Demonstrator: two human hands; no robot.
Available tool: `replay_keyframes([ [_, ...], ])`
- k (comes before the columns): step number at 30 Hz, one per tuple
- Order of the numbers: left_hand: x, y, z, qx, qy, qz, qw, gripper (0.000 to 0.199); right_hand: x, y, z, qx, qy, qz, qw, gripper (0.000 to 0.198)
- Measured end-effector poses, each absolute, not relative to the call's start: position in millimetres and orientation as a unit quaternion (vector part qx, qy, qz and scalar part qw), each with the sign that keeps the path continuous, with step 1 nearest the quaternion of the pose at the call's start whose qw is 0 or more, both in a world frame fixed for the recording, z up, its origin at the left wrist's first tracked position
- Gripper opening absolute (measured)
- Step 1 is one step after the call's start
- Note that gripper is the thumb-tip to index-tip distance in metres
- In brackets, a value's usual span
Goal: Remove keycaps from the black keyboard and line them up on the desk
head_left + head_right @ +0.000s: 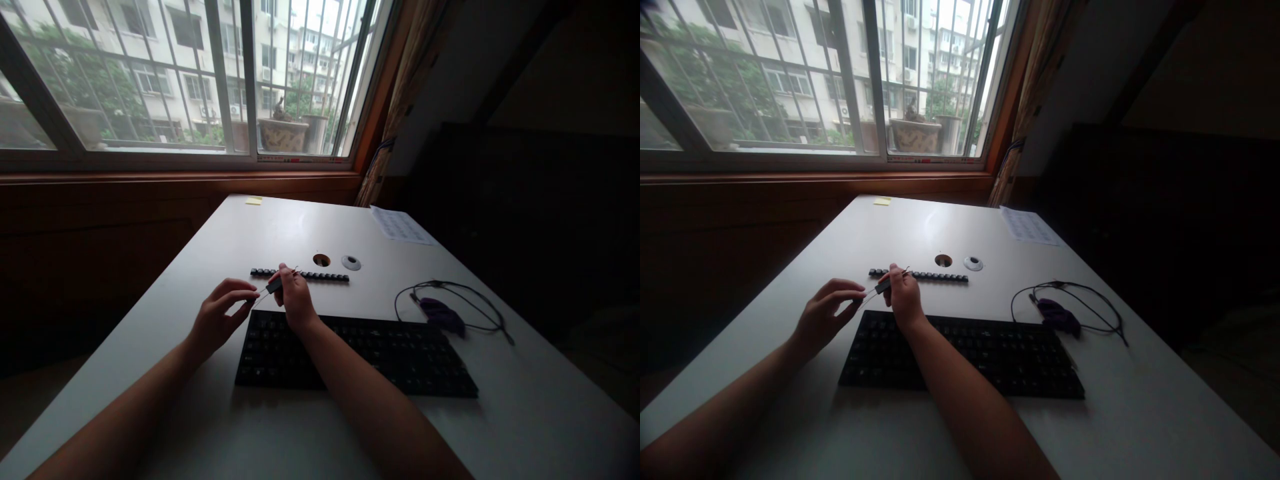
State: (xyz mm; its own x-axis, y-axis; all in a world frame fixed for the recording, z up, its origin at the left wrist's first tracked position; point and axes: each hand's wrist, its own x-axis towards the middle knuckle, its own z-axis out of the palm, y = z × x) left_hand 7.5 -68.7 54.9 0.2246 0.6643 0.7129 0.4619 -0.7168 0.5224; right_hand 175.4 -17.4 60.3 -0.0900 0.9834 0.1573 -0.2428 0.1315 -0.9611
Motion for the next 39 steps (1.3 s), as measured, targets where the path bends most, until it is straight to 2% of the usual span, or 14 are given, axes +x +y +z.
replay_keyframes([
  [5,6.1,-67.9,55.4,0.777,0.365,0.499,0.123,0.022,176.3,-18.0,60.6,-0.392,-0.502,0.523,0.567,0.052],
  [14,6.1,-66.6,48.1,0.749,0.333,0.506,0.267,0.025,177.5,-14.2,56.8,-0.4,-0.488,0.519,0.577,0.049],
  [21,5.4,-67.2,49.3,0.741,0.319,0.496,0.32,0.023,178.9,-14.2,56.5,-0.42,-0.49,0.508,0.571,0.049],
  [28,6.8,-64.6,49.2,0.717,0.348,0.504,0.333,0.012,179.4,-16.8,56.1,-0.432,-0.516,0.471,0.57,0.048],
  [31,6.2,-60.1,42.0,0.687,0.353,0.526,0.356,0.022,180.2,-17.3,55.0,-0.445,-0.538,0.436,0.568,0.049],
  [35,4.7,-56.0,36.4,0.672,0.353,0.547,0.355,0.05,181.2,-18.3,54.9,-0.455,-0.562,0.399,0.564,0.05],
  [39,4.4,-57.2,40.7,0.664,0.375,0.557,0.328,0.059,181.1,-19.8,56.4,-0.467,-0.579,0.37,0.557,0.05],
])
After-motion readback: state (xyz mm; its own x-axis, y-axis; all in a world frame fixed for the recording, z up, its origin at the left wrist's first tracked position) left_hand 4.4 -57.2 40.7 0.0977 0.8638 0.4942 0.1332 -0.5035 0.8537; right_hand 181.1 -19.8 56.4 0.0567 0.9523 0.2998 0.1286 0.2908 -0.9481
